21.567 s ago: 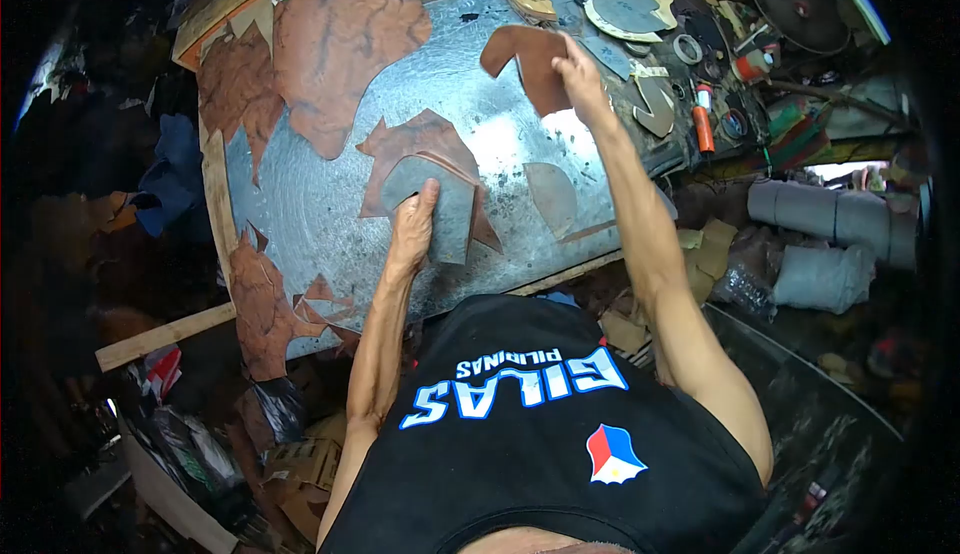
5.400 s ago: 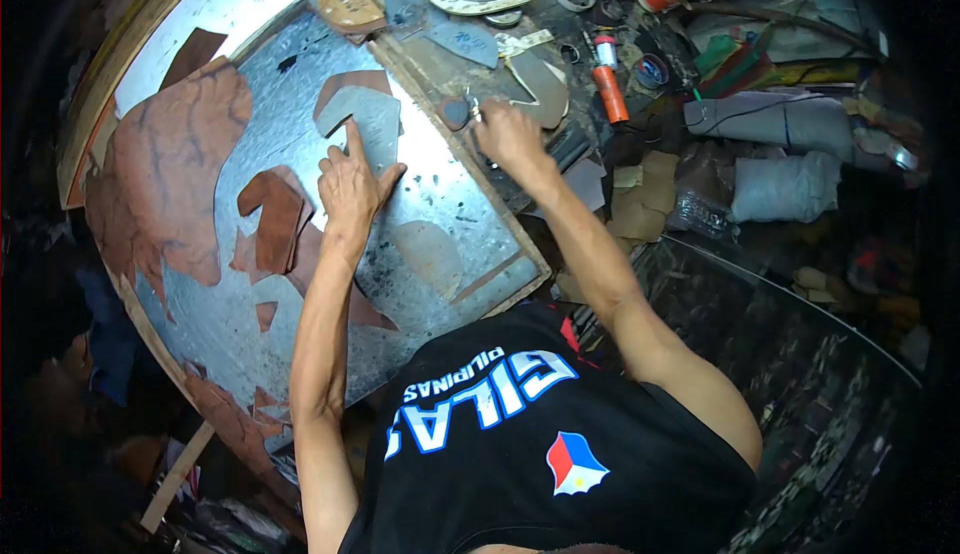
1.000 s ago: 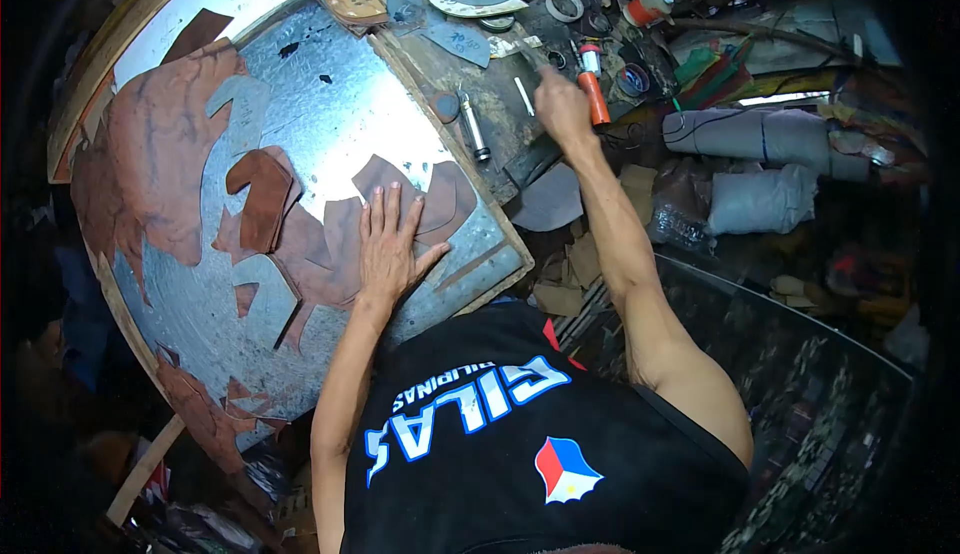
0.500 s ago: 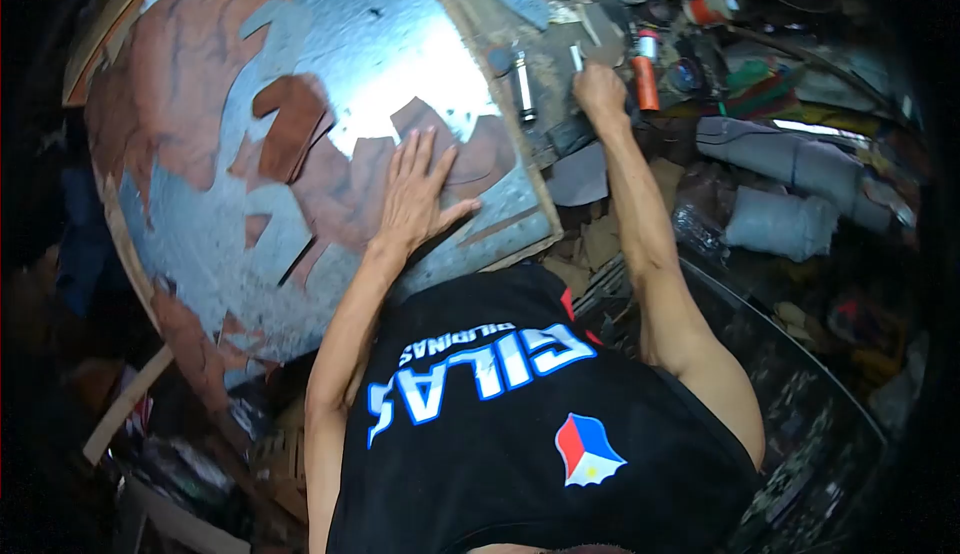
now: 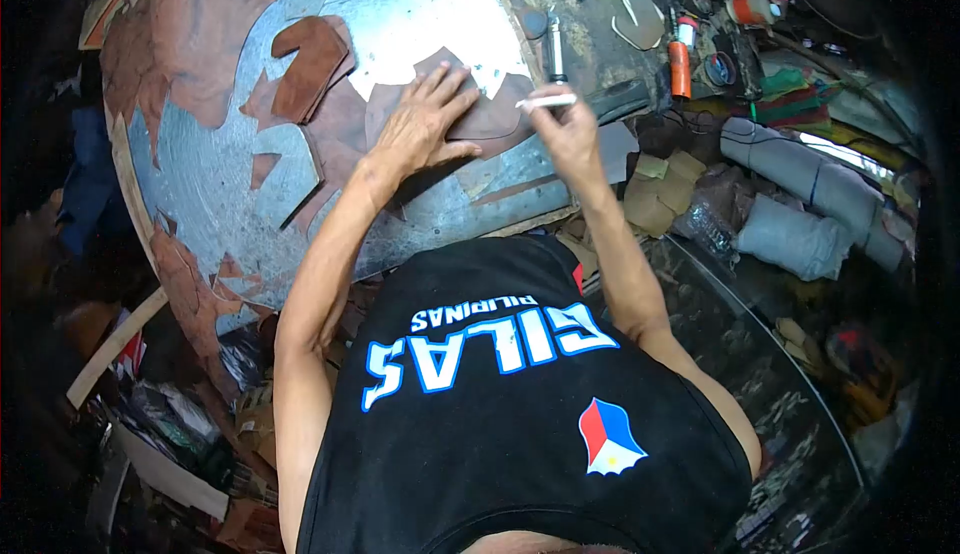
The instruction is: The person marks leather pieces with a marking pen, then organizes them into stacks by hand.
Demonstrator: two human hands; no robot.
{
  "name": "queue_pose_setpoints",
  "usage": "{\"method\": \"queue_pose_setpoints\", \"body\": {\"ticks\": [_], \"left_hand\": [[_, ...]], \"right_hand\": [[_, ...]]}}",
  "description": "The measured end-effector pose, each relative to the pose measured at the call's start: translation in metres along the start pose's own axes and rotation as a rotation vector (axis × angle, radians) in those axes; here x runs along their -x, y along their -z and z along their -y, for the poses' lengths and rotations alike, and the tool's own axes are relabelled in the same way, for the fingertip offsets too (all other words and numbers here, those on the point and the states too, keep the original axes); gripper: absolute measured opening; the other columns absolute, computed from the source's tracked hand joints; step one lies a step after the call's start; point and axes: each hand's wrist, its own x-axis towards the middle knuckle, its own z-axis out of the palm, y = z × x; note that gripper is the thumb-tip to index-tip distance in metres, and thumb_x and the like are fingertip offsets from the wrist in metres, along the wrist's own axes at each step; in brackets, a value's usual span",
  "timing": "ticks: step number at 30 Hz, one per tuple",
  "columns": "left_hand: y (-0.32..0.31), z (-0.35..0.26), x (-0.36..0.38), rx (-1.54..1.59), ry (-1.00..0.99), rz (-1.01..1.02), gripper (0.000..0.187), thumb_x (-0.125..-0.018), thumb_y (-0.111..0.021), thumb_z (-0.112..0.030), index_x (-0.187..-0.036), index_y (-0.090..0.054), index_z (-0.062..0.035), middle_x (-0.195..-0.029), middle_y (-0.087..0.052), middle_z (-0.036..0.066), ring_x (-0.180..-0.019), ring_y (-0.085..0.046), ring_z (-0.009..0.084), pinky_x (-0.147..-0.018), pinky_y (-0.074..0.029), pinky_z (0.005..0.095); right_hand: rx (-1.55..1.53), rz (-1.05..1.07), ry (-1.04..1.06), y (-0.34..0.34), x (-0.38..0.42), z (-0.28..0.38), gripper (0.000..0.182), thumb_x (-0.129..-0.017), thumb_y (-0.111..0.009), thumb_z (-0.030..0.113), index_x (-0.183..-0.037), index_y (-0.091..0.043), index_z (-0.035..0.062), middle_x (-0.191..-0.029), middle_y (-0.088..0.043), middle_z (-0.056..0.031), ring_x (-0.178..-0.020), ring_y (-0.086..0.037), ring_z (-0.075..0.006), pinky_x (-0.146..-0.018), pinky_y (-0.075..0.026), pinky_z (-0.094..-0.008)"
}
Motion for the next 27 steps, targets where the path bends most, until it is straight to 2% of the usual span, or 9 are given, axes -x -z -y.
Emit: {"method": "queue_pose_setpoints", "body": {"ticks": [3,5,6,8,11,20,22,24,27], "left_hand": [[0.008,0.015,0.01,-0.132,0.006,0.084,0.063,-0.079,-0.069,-0.05,-0.13,-0.058,-0.0133,-0.148,-0.04,0.011,-0.141,-0.029,0.035,-0.113,-0.024,0.0542],[0.008,0.02,0.012,-0.126,-0.009,0.1,0.06,-0.081,-0.068,-0.048,-0.129,-0.059,-0.0137,-0.149,-0.04,0.01,-0.141,-0.029,0.0337,-0.113,-0.024,0.054],[0.007,0.022,0.012,-0.116,-0.041,0.115,0.058,-0.082,-0.067,-0.047,-0.129,-0.059,-0.0141,-0.149,-0.04,0.008,-0.141,-0.03,0.0323,-0.114,-0.024,0.0538],[0.003,0.022,0.013,-0.123,-0.033,0.077,0.057,-0.082,-0.066,-0.047,-0.128,-0.06,-0.0146,-0.147,-0.043,0.005,-0.14,-0.031,0.029,-0.113,-0.025,0.0533],[-0.002,0.026,0.014,-0.066,-0.045,0.007,0.063,-0.075,-0.067,-0.052,-0.127,-0.061,-0.0166,-0.143,-0.048,0.001,-0.139,-0.035,0.0254,-0.112,-0.028,0.0514],[-0.007,0.027,0.016,-0.079,-0.006,-0.023,0.064,-0.074,-0.067,-0.053,-0.127,-0.061,-0.0186,-0.143,-0.049,-0.002,-0.137,-0.038,0.023,-0.111,-0.029,0.0499],[-0.005,0.028,0.015,-0.089,-0.011,-0.021,0.064,-0.073,-0.067,-0.053,-0.127,-0.061,-0.0186,-0.143,-0.049,-0.002,-0.137,-0.038,0.0231,-0.111,-0.029,0.0497],[-0.006,0.027,0.017,-0.089,-0.019,-0.009,0.065,-0.073,-0.066,-0.054,-0.127,-0.061,-0.0186,-0.143,-0.049,-0.001,-0.137,-0.038,0.0232,-0.11,-0.03,0.0495],[-0.008,0.029,0.017,-0.088,-0.034,-0.046,0.064,-0.073,-0.066,-0.055,-0.125,-0.062,-0.0171,-0.142,-0.05,-0.001,-0.136,-0.039,0.0235,-0.109,-0.031,0.0498]], "right_hand": [[0.135,0.055,-0.015,-0.023,0.025,-0.008,0.012,-0.085,-0.067,0.011,-0.096,-0.066,0.0044,-0.083,-0.066,-0.0032,-0.072,-0.058,-0.0086,-0.06,-0.045,-0.025],[0.216,0.063,0.135,-0.036,0.032,-0.024,0.013,-0.084,-0.066,0.01,-0.095,-0.067,0.004,-0.088,-0.069,-0.0087,-0.076,-0.063,-0.0175,-0.067,-0.046,-0.031],[0.211,0.074,0.135,-0.04,0.032,-0.023,0.013,-0.084,-0.066,0.01,-0.095,-0.067,0.004,-0.088,-0.069,-0.0087,-0.076,-0.063,-0.0175,-0.067,-0.046,-0.031],[0.393,0.091,0.376,-0.048,0.029,-0.015,0.014,-0.082,-0.066,0.009,-0.095,-0.068,0.0043,-0.09,-0.069,-0.0112,-0.082,-0.065,-0.0261,-0.074,-0.045,-0.0363],[0.406,0.098,0.4,-0.061,0.023,-0.019,0.016,-0.08,-0.066,0.008,-0.095,-0.068,0.0049,-0.09,-0.069,-0.0098,-0.083,-0.064,-0.0258,-0.077,-0.043,-0.0364],[0.522,0.113,0.393,-0.064,0.018,-0.017,0.015,-0.078,-0.066,0.008,-0.092,-0.068,0.004,-0.086,-0.069,-0.01,-0.08,-0.064,-0.0254,-0.077,-0.043,-0.0361],[0.472,0.161,0.361,-0.06,0.018,-0.016,0.011,-0.079,-0.066,0.008,-0.088,-0.068,0.0034,-0.084,-0.069,-0.0105,-0.078,-0.064,-0.0256,-0.076,-0.044,-0.0367],[0.419,0.1,0.336,-0.064,0.019,-0.019,0.009,-0.079,-0.066,0.009,-0.086,-0.068,0.0032,-0.083,-0.069,-0.0109,-0.078,-0.064,-0.0275,-0.078,-0.044,-0.0383],[0.511,0.082,0.456,-0.061,0.017,-0.021,0.01,-0.082,-0.067,0.01,-0.087,-0.069,0.0026,-0.081,-0.069,-0.0097,-0.075,-0.064,-0.0216,-0.073,-0.046,-0.0341]]}}
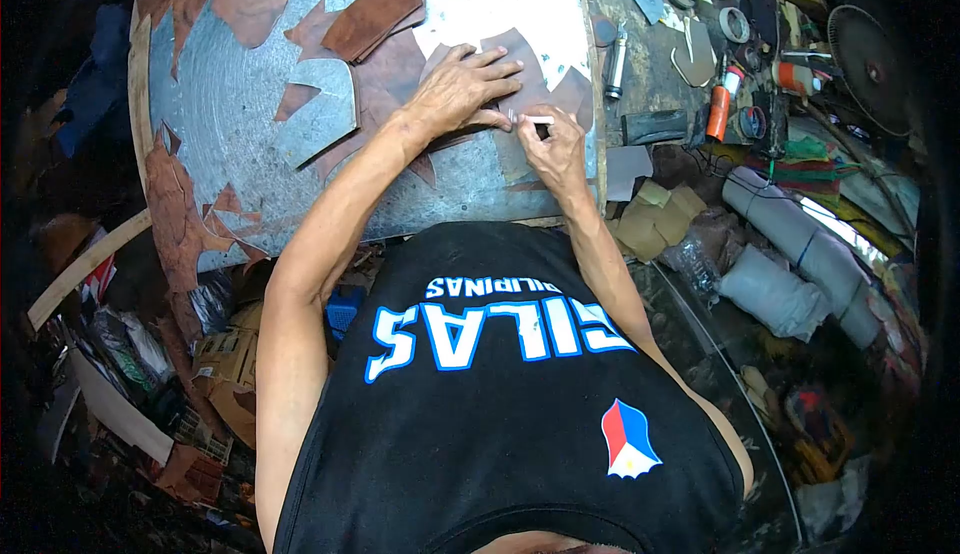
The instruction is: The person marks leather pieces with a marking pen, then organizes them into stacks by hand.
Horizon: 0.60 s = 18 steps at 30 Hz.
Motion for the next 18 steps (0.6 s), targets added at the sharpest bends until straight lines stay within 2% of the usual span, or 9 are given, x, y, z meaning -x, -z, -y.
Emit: {"method": "queue_pose_setpoints", "body": {"ticks": [2,3,5,6,9,10,11,14,18], "left_hand": [[0.0,0.002,-0.001,-0.012,-0.037,-0.025,0.063,-0.074,-0.064,-0.056,-0.121,-0.063,-0.0152,-0.14,-0.052,0.001,-0.135,-0.041,0.0243,-0.108,-0.032,0.0487],[0.001,0.003,-0.001,-0.025,-0.068,-0.05,0.062,-0.075,-0.062,-0.057,-0.118,-0.064,-0.0132,-0.138,-0.053,0.003,-0.133,-0.043,0.0251,-0.107,-0.033,0.0475],[0.001,0.005,-0.002,-0.024,-0.074,-0.057,0.057,-0.078,-0.061,-0.056,-0.116,-0.066,-0.0129,-0.137,-0.054,0.003,-0.132,-0.044,0.0254,-0.106,-0.034,0.047],[0.0,0.005,-0.003,-0.023,-0.081,-0.062,0.053,-0.081,-0.06,-0.055,-0.113,-0.067,-0.0126,-0.136,-0.055,0.003,-0.13,-0.045,0.0257,-0.106,-0.034,0.0465],[0.001,0.002,-0.007,-0.027,-0.059,-0.053,0.045,-0.088,-0.057,-0.051,-0.105,-0.071,-0.0121,-0.134,-0.057,0.003,-0.128,-0.048,0.026,-0.104,-0.037,0.0457],[0.005,-0.003,-0.008,-0.034,-0.049,-0.086,0.034,-0.091,-0.058,-0.041,-0.102,-0.072,-0.0118,-0.127,-0.062,0.003,-0.124,-0.051,0.0257,-0.103,-0.038,0.0449],[0.004,-0.006,-0.009,-0.031,-0.053,-0.086,0.034,-0.091,-0.058,-0.041,-0.102,-0.072,-0.0118,-0.127,-0.062,0.003,-0.124,-0.051,0.0257,-0.103,-0.038,0.0449],[0.005,-0.013,-0.01,-0.078,-0.013,-0.088,0.032,-0.093,-0.057,-0.038,-0.1,-0.072,-0.0106,-0.125,-0.063,0.004,-0.124,-0.052,0.025,-0.102,-0.039,0.0446],[0.002,-0.016,-0.006,-0.059,0.0,-0.064,0.031,-0.093,-0.058,-0.036,-0.101,-0.072,-0.0107,-0.125,-0.063,0.004,-0.124,-0.052,0.0247,-0.102,-0.039,0.0431]], "right_hand": [[-0.312,0.196,-0.521,0.014,0.006,0.001,0.011,-0.085,-0.066,0.01,-0.092,-0.068,0.001,-0.08,-0.067,-0.0075,-0.073,-0.061,-0.0136,-0.068,-0.047,-0.0284],[-0.31,0.195,-0.519,0.018,0.008,0.003,0.011,-0.085,-0.066,0.01,-0.092,-0.068,0.001,-0.08,-0.067,-0.0075,-0.073,-0.061,-0.0136,-0.068,-0.047,-0.0284],[-0.426,-0.036,-0.457,0.027,0.015,0.006,0.011,-0.087,-0.064,0.008,-0.095,-0.067,-0.0007,-0.079,-0.066,-0.0057,-0.073,-0.059,-0.0089,-0.064,-0.047,-0.0246],[-0.4,-0.06,-0.424,0.031,0.021,0.005,0.01,-0.088,-0.063,0.006,-0.093,-0.066,-0.0014,-0.079,-0.067,-0.006,-0.073,-0.06,-0.0105,-0.066,-0.049,-0.0264],[-0.333,-0.05,-0.396,0.036,0.037,-0.009,0.008,-0.088,-0.062,0.005,-0.091,-0.066,-0.0012,-0.081,-0.068,-0.0071,-0.074,-0.061,-0.0109,-0.068,-0.049,-0.026],[-0.312,0.004,-0.389,0.038,0.038,-0.012,0.008,-0.087,-0.063,0.006,-0.091,-0.066,0.0,-0.085,-0.069,-0.009,-0.077,-0.064,-0.0157,-0.07,-0.049,-0.0291],[-0.31,0.001,-0.392,0.039,0.038,-0.013,0.008,-0.087,-0.063,0.006,-0.091,-0.066,0.0,-0.085,-0.069,-0.009,-0.077,-0.064,-0.0157,-0.07,-0.049,-0.0291],[-0.055,0.074,-0.184,0.039,0.028,-0.002,0.011,-0.084,-0.067,0.011,-0.091,-0.069,0.0043,-0.089,-0.07,-0.0099,-0.081,-0.064,-0.0243,-0.076,-0.045,-0.0348],[0.01,0.071,-0.142,0.038,0.028,0.001,0.01,-0.085,-0.065,0.01,-0.093,-0.071,0.0062,-0.087,-0.07,-0.0075,-0.078,-0.06,-0.0209,-0.072,-0.045,-0.0326]]}}
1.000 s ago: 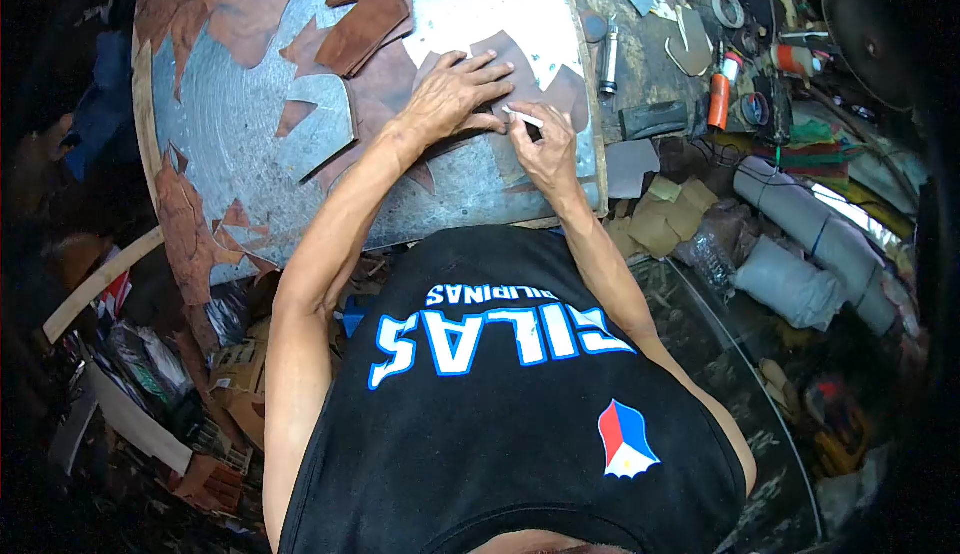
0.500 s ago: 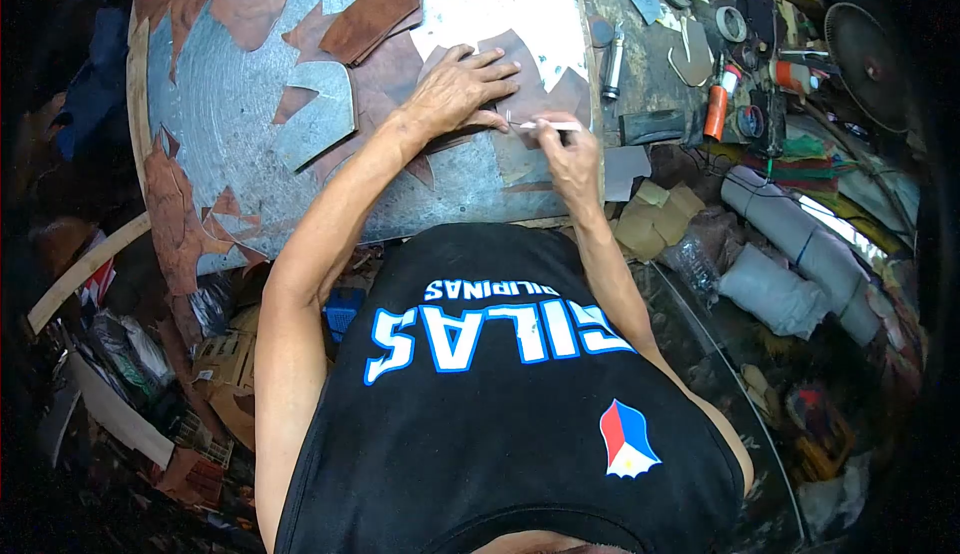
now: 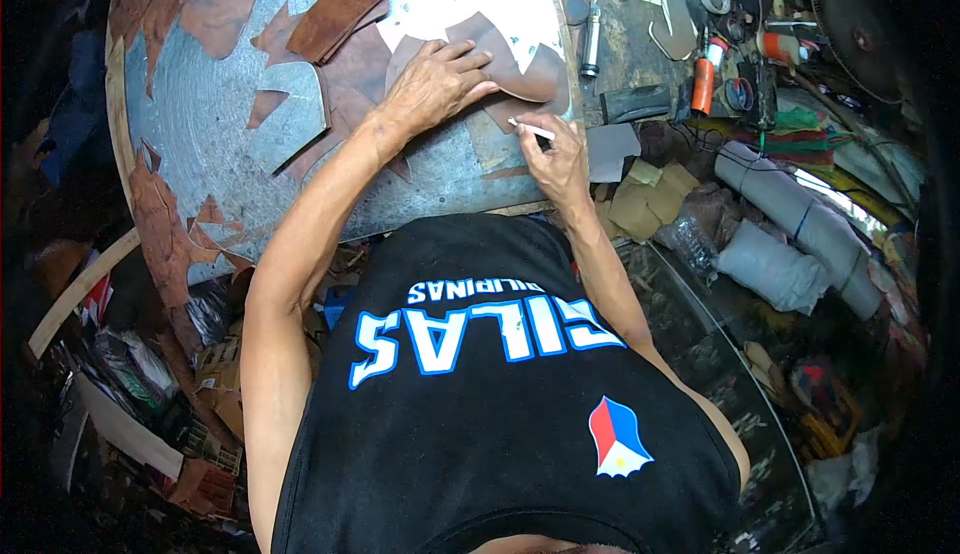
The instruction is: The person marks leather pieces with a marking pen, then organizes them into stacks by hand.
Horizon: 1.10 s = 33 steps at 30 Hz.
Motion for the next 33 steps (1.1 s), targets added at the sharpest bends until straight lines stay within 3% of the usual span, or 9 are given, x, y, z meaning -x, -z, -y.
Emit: {"method": "queue_pose_setpoints", "body": {"ticks": [6,9,11,13,19,21,22,26,33], "left_hand": [[-0.001,-0.004,0.002,0.011,0.007,-0.028,0.029,-0.093,-0.058,-0.034,-0.102,-0.072,-0.0104,-0.124,-0.063,0.004,-0.123,-0.052,0.0254,-0.1,-0.041,0.0414],[-0.005,-0.004,0.004,0.043,0.01,-0.07,0.03,-0.093,-0.057,-0.035,-0.105,-0.071,-0.0102,-0.125,-0.063,0.004,-0.124,-0.052,0.0261,-0.102,-0.04,0.0425],[-0.01,-0.008,0.004,0.071,0.01,-0.053,0.032,-0.094,-0.056,-0.035,-0.11,-0.069,-0.0105,-0.127,-0.061,0.005,-0.126,-0.05,0.0268,-0.105,-0.04,0.0441],[-0.012,-0.019,0.006,0.1,0.017,-0.021,0.033,-0.094,-0.057,-0.034,-0.114,-0.066,-0.0096,-0.129,-0.06,0.007,-0.128,-0.049,0.0281,-0.106,-0.04,0.0456],[-0.035,-0.044,0.018,0.054,-0.09,-0.166,0.033,-0.092,-0.058,-0.036,-0.107,-0.065,-0.007,-0.123,-0.06,0.009,-0.124,-0.05,0.0318,-0.103,-0.041,0.0476],[-0.035,-0.048,0.019,-0.008,-0.084,-0.161,0.034,-0.09,-0.06,-0.037,-0.106,-0.065,-0.0077,-0.125,-0.058,0.009,-0.126,-0.047,0.031,-0.104,-0.039,0.0475],[-0.033,-0.05,0.018,-0.01,-0.052,-0.116,0.036,-0.089,-0.061,-0.038,-0.107,-0.065,-0.0074,-0.128,-0.057,0.009,-0.127,-0.046,0.0307,-0.105,-0.038,0.0475],[-0.027,-0.051,0.014,0.018,0.067,-0.082,0.046,-0.085,-0.064,-0.046,-0.108,-0.065,-0.0065,-0.134,-0.052,0.014,-0.129,-0.043,0.0342,-0.106,-0.035,0.0485],[-0.009,-0.052,0.005,-0.018,0.214,-0.141,0.059,-0.082,-0.065,-0.051,-0.119,-0.06,-0.0051,-0.134,-0.049,0.022,-0.129,-0.04,0.0419,-0.105,-0.03,0.0556]], "right_hand": [[-0.133,-0.022,-0.06,0.0,0.001,0.0,0.006,-0.083,-0.065,0.01,-0.084,-0.067,0.0038,-0.083,-0.068,-0.0089,-0.076,-0.062,-0.0249,-0.078,-0.042,-0.0347],[0.022,0.05,0.038,0.003,0.002,-0.012,0.009,-0.087,-0.062,0.011,-0.084,-0.066,0.0038,-0.077,-0.066,-0.0072,-0.071,-0.061,-0.0194,-0.074,-0.044,-0.0305],[-0.609,0.043,-0.405,0.011,0.004,-0.016,0.014,-0.092,-0.058,0.015,-0.085,-0.064,0.004,-0.075,-0.064,-0.0044,-0.07,-0.058,-0.0119,-0.067,-0.044,-0.0263],[-0.73,-0.104,-0.324,0.02,0.0,-0.032,0.021,-0.096,-0.051,0.018,-0.087,-0.062,0.0026,-0.076,-0.062,-0.0033,-0.07,-0.054,-0.009,-0.063,-0.044,-0.0247],[-0.374,-0.218,-0.443,0.038,-0.02,-0.03,0.025,-0.095,-0.046,0.013,-0.1,-0.064,-0.0037,-0.086,-0.063,-0.0106,-0.073,-0.057,-0.017,-0.072,-0.048,-0.0314],[0.029,-0.143,-0.181,0.035,-0.022,-0.036,0.028,-0.091,-0.046,0.009,-0.109,-0.064,-0.0025,-0.097,-0.063,-0.0161,-0.082,-0.061,-0.0267,-0.078,-0.049,-0.0363],[0.07,-0.028,-0.276,0.04,-0.02,-0.027,0.03,-0.087,-0.052,0.008,-0.114,-0.062,-0.0011,-0.106,-0.061,-0.0189,-0.094,-0.061,-0.034,-0.082,-0.05,-0.039],[0.213,0.048,-0.109,0.032,-0.016,-0.01,0.038,-0.083,-0.065,0.013,-0.118,-0.06,0.0009,-0.123,-0.057,-0.0189,-0.109,-0.059,-0.0366,-0.091,-0.05,-0.0418],[0.304,0.111,-0.033,0.026,-0.008,-0.02,0.042,-0.081,-0.067,0.015,-0.122,-0.06,0.0055,-0.14,-0.048,-0.0176,-0.118,-0.055,-0.0374,-0.094,-0.049,-0.0438]]}}
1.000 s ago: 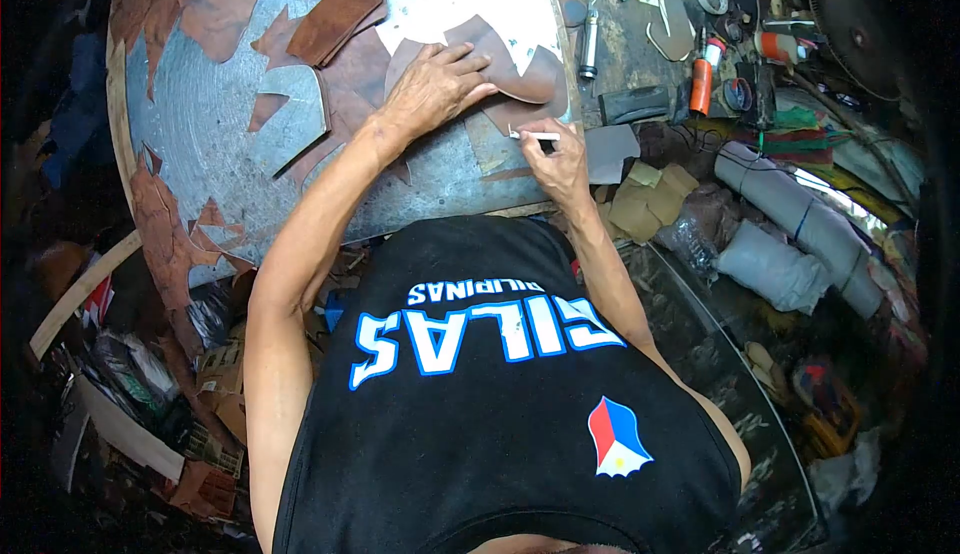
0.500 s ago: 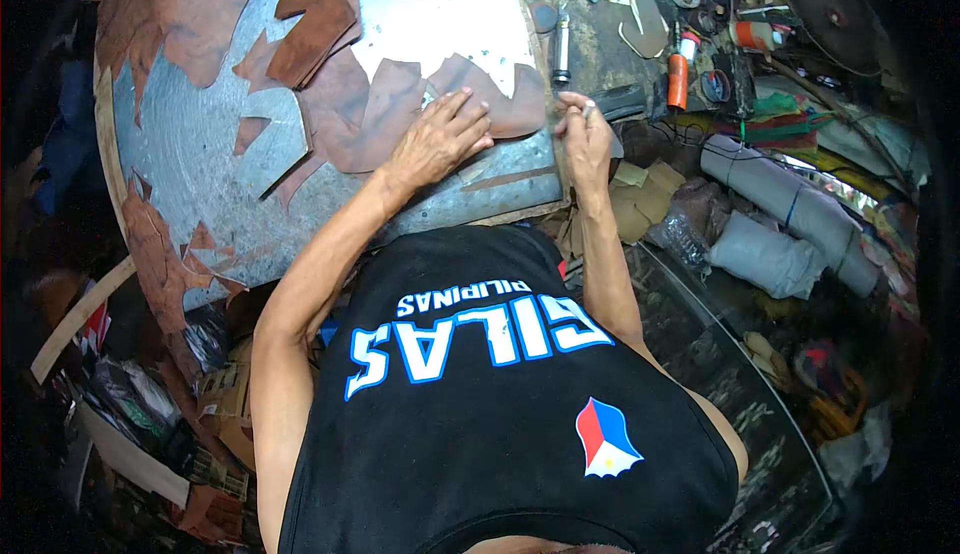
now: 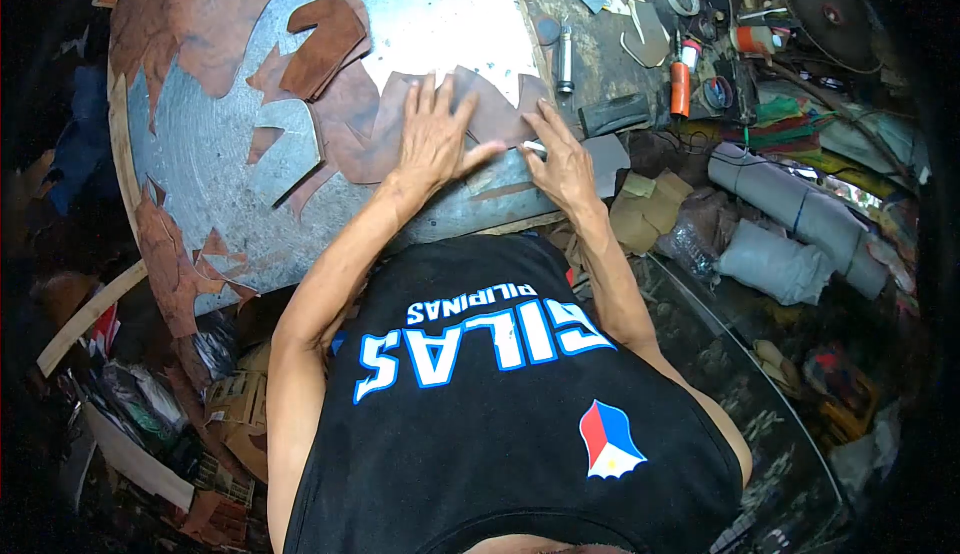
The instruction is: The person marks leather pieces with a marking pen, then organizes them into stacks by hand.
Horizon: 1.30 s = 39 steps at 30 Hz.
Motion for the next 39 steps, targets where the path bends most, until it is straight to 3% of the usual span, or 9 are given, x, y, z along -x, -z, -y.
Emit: {"method": "queue_pose_setpoints", "body": {"ticks": [4,7,12,15,26,29,31,36,39], "left_hand": [[-0.004,0.009,-0.014,-0.13,0.123,-0.017,0.055,-0.087,-0.063,-0.038,-0.13,-0.051,-0.0056,-0.127,-0.053,0.023,-0.125,-0.043,0.0406,-0.105,-0.029,0.0568],[0.006,0.014,-0.03,0.042,0.226,0.016,0.048,-0.083,-0.067,-0.018,-0.127,-0.052,-0.005,-0.1,-0.063,0.021,-0.104,-0.058,0.035,-0.1,-0.038,0.0498],[0.009,0.019,-0.057,0.57,0.449,0.069,0.05,-0.082,-0.067,-0.012,-0.13,-0.051,-0.0066,-0.109,-0.061,0.024,-0.106,-0.058,0.0364,-0.094,-0.045,0.0479],[0.0,0.016,-0.052,-0.133,0.04,0.023,0.055,-0.083,-0.065,-0.016,-0.134,-0.047,-0.0062,-0.132,-0.049,0.027,-0.12,-0.05,0.0407,-0.097,-0.042,0.0506],[-0.001,0.012,-0.061,-0.1,0.311,0.23,0.06,-0.077,-0.072,-0.018,-0.13,-0.047,-0.0022,-0.105,-0.062,0.024,-0.1,-0.059,0.0401,-0.087,-0.045,0.0498],[-0.012,0.035,-0.068,0.023,0.378,0.186,0.053,-0.077,-0.068,-0.012,-0.125,-0.048,-0.0022,-0.099,-0.063,0.023,-0.094,-0.06,0.0387,-0.083,-0.047,0.0474],[-0.01,0.04,-0.07,0.468,0.364,0.077,0.045,-0.077,-0.063,-0.009,-0.12,-0.052,-0.003,-0.091,-0.062,0.017,-0.087,-0.061,0.0292,-0.079,-0.049,0.0401],[0.016,0.036,-0.088,0.837,0.321,0.077,0.027,-0.079,-0.06,-0.009,-0.106,-0.06,-0.0034,-0.085,-0.056,0.004,-0.082,-0.053,0.0138,-0.074,-0.047,0.0278],[0.029,0.044,-0.106,1.012,0.192,0.06,0.025,-0.082,-0.058,-0.006,-0.107,-0.061,-0.0033,-0.091,-0.059,0.003,-0.086,-0.055,0.012,-0.078,-0.048,0.0283]], "right_hand": [[0.023,0.072,0.033,0.0,0.0,0.002,0.046,-0.079,-0.068,0.015,-0.124,-0.059,0.0122,-0.144,-0.045,-0.0137,-0.112,-0.059,-0.0369,-0.089,-0.052,-0.0438],[0.06,0.119,0.028,0.002,0.0,0.0,0.047,-0.08,-0.069,0.018,-0.125,-0.059,0.0154,-0.144,-0.045,-0.0118,-0.112,-0.059,-0.0349,-0.088,-0.053,-0.0426],[0.123,0.161,0.042,0.006,-0.002,-0.003,0.045,-0.081,-0.071,0.022,-0.124,-0.06,0.0161,-0.143,-0.047,-0.0107,-0.11,-0.061,-0.0332,-0.085,-0.054,-0.041],[0.06,0.105,0.093,0.007,-0.003,-0.003,0.04,-0.083,-0.069,0.028,-0.12,-0.063,0.0141,-0.142,-0.048,-0.0116,-0.1,-0.065,-0.0365,-0.081,-0.056,-0.0434],[0.085,0.059,0.088,0.01,-0.05,-0.009,0.053,-0.078,-0.063,0.011,-0.13,-0.051,0.0075,-0.136,-0.051,-0.018,-0.102,-0.061,-0.0422,-0.085,-0.053,-0.0479],[0.107,0.152,0.082,0.019,-0.06,0.0,0.05,-0.08,-0.065,0.013,-0.127,-0.051,0.0052,-0.122,-0.056,-0.0197,-0.096,-0.062,-0.0434,-0.082,-0.052,-0.0499],[0.096,0.161,0.078,0.02,-0.063,-0.003,0.051,-0.08,-0.066,0.014,-0.128,-0.05,0.0055,-0.121,-0.056,-0.0203,-0.099,-0.061,-0.0436,-0.083,-0.051,-0.0496],[0.017,0.206,0.009,0.026,-0.085,-0.025,0.039,-0.08,-0.069,0.017,-0.115,-0.061,0.0031,-0.109,-0.058,-0.0255,-0.096,-0.06,-0.0421,-0.085,-0.048,-0.0446],[-0.254,0.266,-0.04,0.031,-0.107,-0.041,0.024,-0.082,-0.07,0.016,-0.1,-0.064,0.0016,-0.092,-0.064,-0.0151,-0.088,-0.063,-0.0295,-0.082,-0.048,-0.0378]]}}
